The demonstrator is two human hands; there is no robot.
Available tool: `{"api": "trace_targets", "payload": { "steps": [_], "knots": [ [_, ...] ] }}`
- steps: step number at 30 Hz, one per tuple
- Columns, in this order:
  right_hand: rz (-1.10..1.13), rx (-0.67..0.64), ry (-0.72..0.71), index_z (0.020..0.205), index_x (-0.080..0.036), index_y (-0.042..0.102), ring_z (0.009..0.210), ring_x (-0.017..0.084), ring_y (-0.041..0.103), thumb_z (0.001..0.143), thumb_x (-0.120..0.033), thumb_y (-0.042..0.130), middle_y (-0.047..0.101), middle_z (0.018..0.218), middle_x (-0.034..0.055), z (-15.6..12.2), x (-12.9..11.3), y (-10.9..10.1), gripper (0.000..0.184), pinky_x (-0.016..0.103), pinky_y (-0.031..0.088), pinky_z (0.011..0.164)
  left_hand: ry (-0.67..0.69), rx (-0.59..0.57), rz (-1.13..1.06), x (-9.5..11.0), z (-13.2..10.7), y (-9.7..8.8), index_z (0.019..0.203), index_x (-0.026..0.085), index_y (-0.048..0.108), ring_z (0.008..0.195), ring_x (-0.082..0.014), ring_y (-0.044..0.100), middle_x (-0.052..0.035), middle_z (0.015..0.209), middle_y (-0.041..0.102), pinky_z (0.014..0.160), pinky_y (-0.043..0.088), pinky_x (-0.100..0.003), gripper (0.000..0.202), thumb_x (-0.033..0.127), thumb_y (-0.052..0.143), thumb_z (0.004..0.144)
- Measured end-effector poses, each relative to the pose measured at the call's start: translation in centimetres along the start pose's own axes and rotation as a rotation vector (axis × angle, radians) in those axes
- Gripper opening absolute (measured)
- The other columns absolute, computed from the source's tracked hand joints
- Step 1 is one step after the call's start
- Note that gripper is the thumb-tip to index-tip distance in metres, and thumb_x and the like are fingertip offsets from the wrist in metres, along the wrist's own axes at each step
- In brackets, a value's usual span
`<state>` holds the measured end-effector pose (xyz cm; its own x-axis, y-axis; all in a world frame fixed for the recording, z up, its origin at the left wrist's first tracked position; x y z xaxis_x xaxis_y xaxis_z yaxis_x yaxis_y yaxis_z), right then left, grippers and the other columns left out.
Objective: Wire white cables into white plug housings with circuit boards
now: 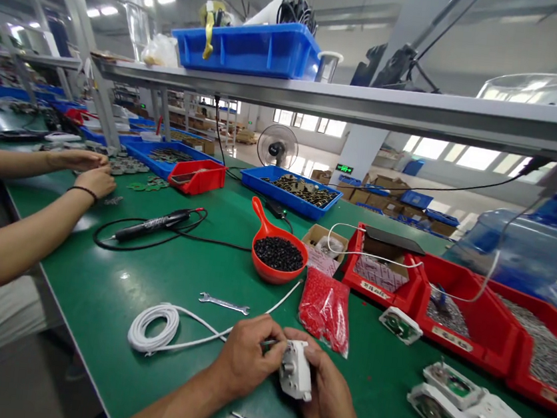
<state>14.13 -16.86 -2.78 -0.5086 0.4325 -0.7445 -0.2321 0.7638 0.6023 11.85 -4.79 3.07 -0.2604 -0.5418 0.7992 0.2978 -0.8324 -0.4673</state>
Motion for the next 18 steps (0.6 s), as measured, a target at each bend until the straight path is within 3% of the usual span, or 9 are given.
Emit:
{"api": "trace_targets", "payload": {
  "steps": [5, 9, 13, 18],
  "knots": [
    [-0.088, -0.038, -0.034, 0.103, -0.016, 0.067, 0.082, 0.02, 0.057, 0.076, -0.035, 0.064, 0.066, 0.092, 0.0041, -0.1, -0.2, 0.7, 0.033, 0.026, 0.043, 0.066, 0.02, 0.009, 0.032, 0.0, -0.2, 0.1, 0.072, 0.015, 0.062, 0.07, -0.0094, 0.055, 0.0006, 0.073, 0.061, 0.065, 0.037, -0.019, 0.009, 0.01, 0.057, 0.077],
    [-0.115, 0.015, -0.047, 0.104, -0.016, 0.067, 0.081, 0.02, 0.058, 0.074, -0.038, 0.07, 0.066, 0.093, 0.0046, -0.2, -0.6, 0.5, 0.037, 0.025, 0.043, 0.066, 0.035, -0.024, -0.007, 0.4, -0.1, -0.1, 0.074, 0.015, 0.063, 0.068, -0.0091, 0.054, 0.0002, 0.073, 0.06, 0.065, 0.037, -0.019, 0.01, 0.012, 0.055, 0.079],
    [-0.141, 0.02, -0.059, 0.108, -0.018, 0.065, 0.084, 0.021, 0.059, 0.07, -0.044, 0.076, 0.067, 0.098, 0.0057, -0.2, -1.1, 0.5, 0.047, 0.026, 0.045, 0.069, -0.044, -0.106, -0.06, 0.2, 0.1, -0.2, 0.084, 0.014, 0.063, 0.06, -0.0078, 0.049, 0.0009, 0.072, 0.058, 0.057, 0.036, -0.017, 0.015, 0.009, 0.053, 0.075],
    [-0.171, -0.003, -0.078, 0.108, -0.02, 0.064, 0.081, 0.019, 0.061, 0.07, -0.046, 0.078, 0.066, 0.102, 0.0063, 0.1, -1.2, 0.4, 0.049, 0.027, 0.045, 0.07, -0.136, -0.142, -0.091, -0.4, 0.2, -0.4, 0.074, 0.013, 0.058, 0.059, -0.008, 0.049, 0.0008, 0.067, 0.057, 0.055, 0.035, -0.017, 0.006, 0.013, 0.052, 0.076]
  ]
}}
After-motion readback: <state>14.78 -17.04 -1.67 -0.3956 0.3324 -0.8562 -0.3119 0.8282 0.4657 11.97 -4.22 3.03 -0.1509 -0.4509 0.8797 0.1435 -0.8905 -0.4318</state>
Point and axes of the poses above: each hand's wrist, its own z-axis towards the middle knuckle, its own y-axis out of the palm, x = y × z, the point moved 8 cm from there along z, towards the middle knuckle
